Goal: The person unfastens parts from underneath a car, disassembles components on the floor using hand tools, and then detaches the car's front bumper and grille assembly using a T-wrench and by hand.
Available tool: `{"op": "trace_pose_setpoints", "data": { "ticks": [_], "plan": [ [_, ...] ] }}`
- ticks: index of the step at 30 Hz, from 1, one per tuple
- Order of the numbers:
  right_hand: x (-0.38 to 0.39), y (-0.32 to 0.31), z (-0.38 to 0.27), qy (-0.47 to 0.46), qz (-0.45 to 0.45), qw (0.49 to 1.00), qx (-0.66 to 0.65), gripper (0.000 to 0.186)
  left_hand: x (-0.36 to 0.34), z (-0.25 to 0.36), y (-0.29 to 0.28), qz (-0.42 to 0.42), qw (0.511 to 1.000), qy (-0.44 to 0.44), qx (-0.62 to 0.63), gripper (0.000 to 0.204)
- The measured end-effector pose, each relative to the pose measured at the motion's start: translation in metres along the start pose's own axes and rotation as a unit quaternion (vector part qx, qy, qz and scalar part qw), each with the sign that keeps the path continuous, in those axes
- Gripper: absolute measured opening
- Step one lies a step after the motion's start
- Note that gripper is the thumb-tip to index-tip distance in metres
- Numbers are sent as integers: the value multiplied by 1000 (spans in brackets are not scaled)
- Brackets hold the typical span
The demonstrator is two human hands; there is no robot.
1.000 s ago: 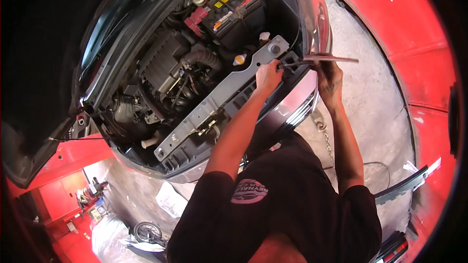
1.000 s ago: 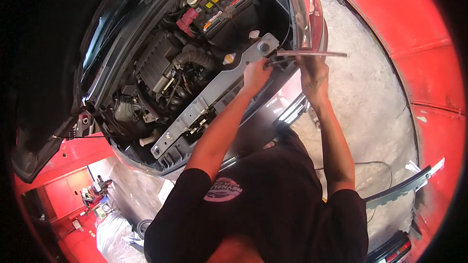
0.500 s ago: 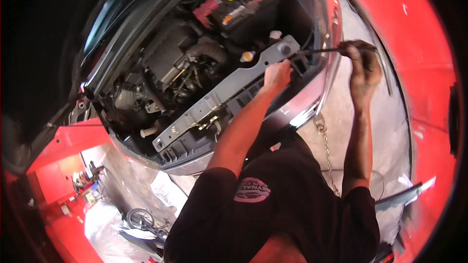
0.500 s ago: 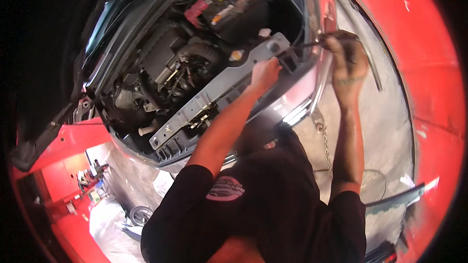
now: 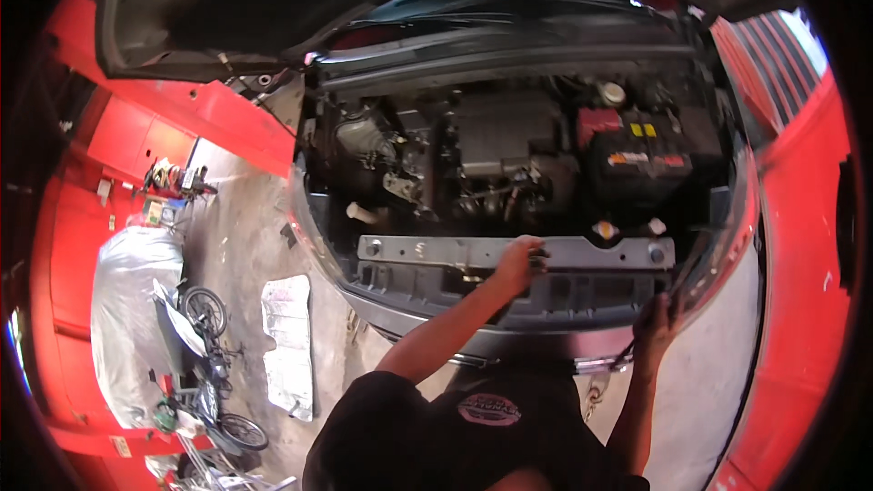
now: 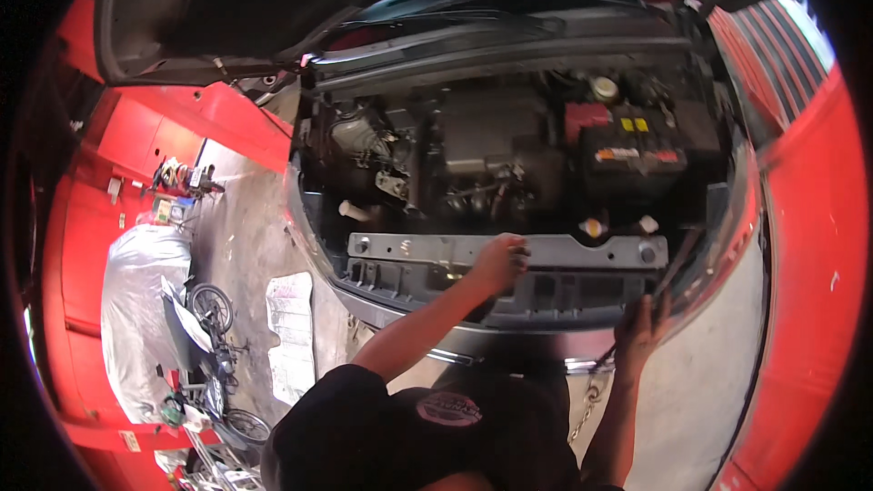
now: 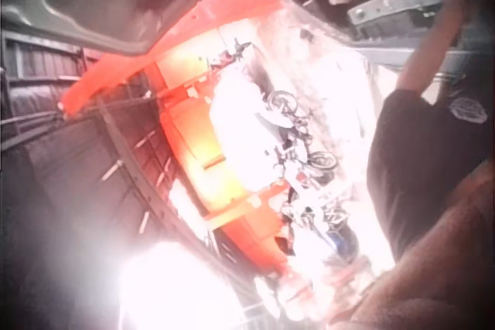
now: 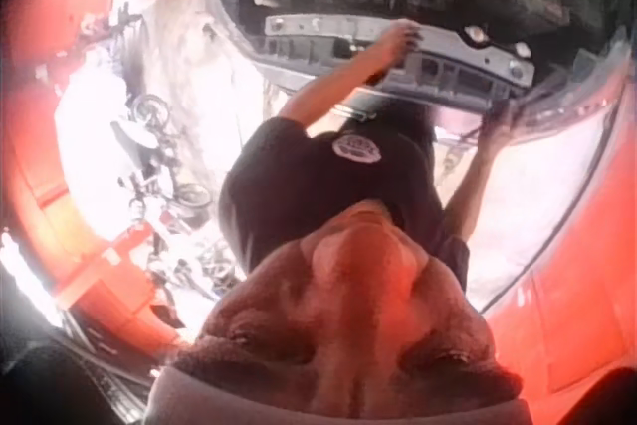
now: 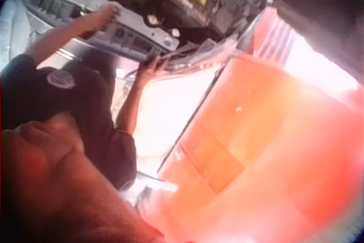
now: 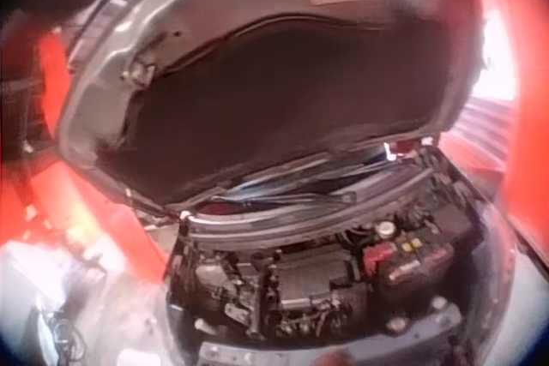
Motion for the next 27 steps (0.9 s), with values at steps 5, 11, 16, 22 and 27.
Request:
{"op": "trace_pose_setpoints", "data": {
  "ticks": [5, 11, 16, 22, 27],
  "plan": [
    [-3, 125, -71, 29, -176, 983, -45, 46, -20, 115, -144, 29, 994, 24, 99, 17],
    [94, 166, -1, -44, -181, 981, 59, 10, -65, 346, -191, 19, 969, 248, 2, 16],
    [167, 213, 4, 53, -200, 973, 103, 14, -100, 542, -242, 314, 738, 498, -330, 21],
    [175, 248, -39, 46, -207, 934, 287, 12, -133, 584, -164, 371, 437, 524, -629, 10],
    [171, 257, -35, 96, -180, 933, 297, 19, -220, 591, -197, 406, 310, 543, -667, 19]
  ]
}}
Point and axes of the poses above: each hand's wrist, its own x-axis away from the middle knuckle, its own y-axis out of the palm, z = x × y, the point moved 6 cm from there along -x, towards the middle knuckle, and after that the axes turned 10 degrees about -y, right-handed, at the moved point
